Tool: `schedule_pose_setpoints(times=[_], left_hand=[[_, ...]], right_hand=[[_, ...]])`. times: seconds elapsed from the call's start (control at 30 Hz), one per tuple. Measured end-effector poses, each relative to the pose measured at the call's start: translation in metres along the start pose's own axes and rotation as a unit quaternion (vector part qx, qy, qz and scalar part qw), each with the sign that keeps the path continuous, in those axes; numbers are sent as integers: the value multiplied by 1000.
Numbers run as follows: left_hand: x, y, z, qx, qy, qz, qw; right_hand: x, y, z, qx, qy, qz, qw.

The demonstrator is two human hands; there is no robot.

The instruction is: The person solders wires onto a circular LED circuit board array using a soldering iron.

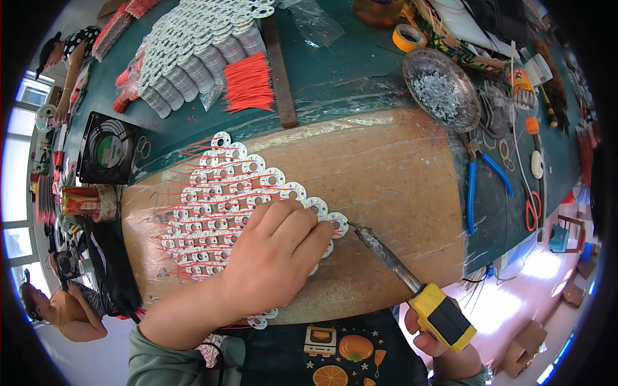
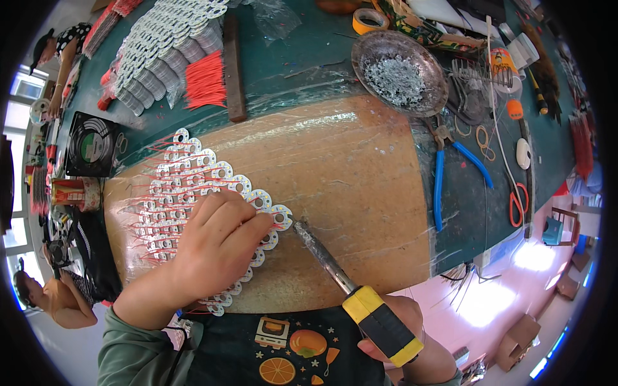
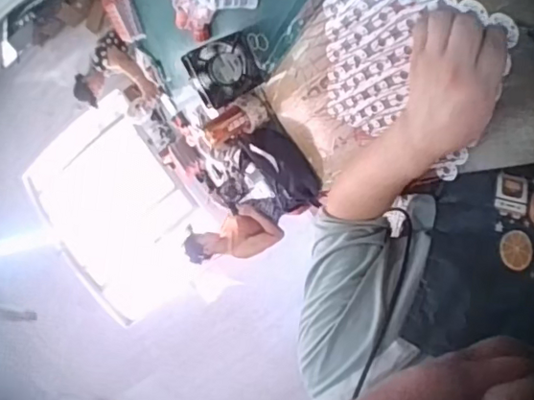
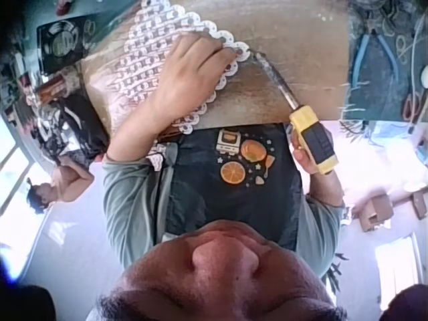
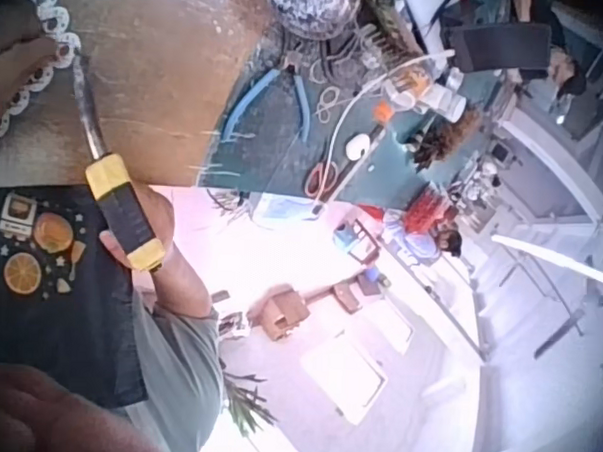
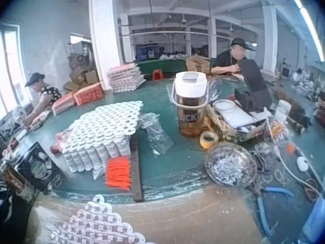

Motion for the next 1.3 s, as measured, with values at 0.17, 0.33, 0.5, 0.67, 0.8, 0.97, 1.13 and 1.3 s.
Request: schedule_pose_setpoints(times=[0.17,0.33,0.5,0.67,0.8,0.97,1.13,1.3], left_hand=[[-3,-2,2,-32,23,1,999],[-3,-2,2,-36,42,11,998],[-3,-3,3,-31,56,20,998],[-4,-2,2,-30,51,19,998],[-3,-3,1,-25,47,14,998],[-3,-1,1,-30,51,13,998],[-3,-2,2,-30,51,13,998],[-3,-2,2,-26,52,14,998]], right_hand=[[-13,-1,-3,85,13,-71,994],[-10,-3,-1,91,26,-88,992],[-9,-5,0,59,66,-88,992],[-11,-4,-1,62,59,-121,989],[-11,-7,-2,53,63,-107,991],[-11,-7,-4,41,56,-98,993],[-14,-8,-4,39,61,-109,991],[-12,-6,-7,72,38,-112,990]])
Point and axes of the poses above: each hand's wrist, its own x-axis towards the middle knuckle, its own z-axis out of the back of the hand, y = z × x, the point moved 2 cm from there along x, towards the middle knuckle, and after that the axes turned 7 degrees about -x, right-handed, at the moved point
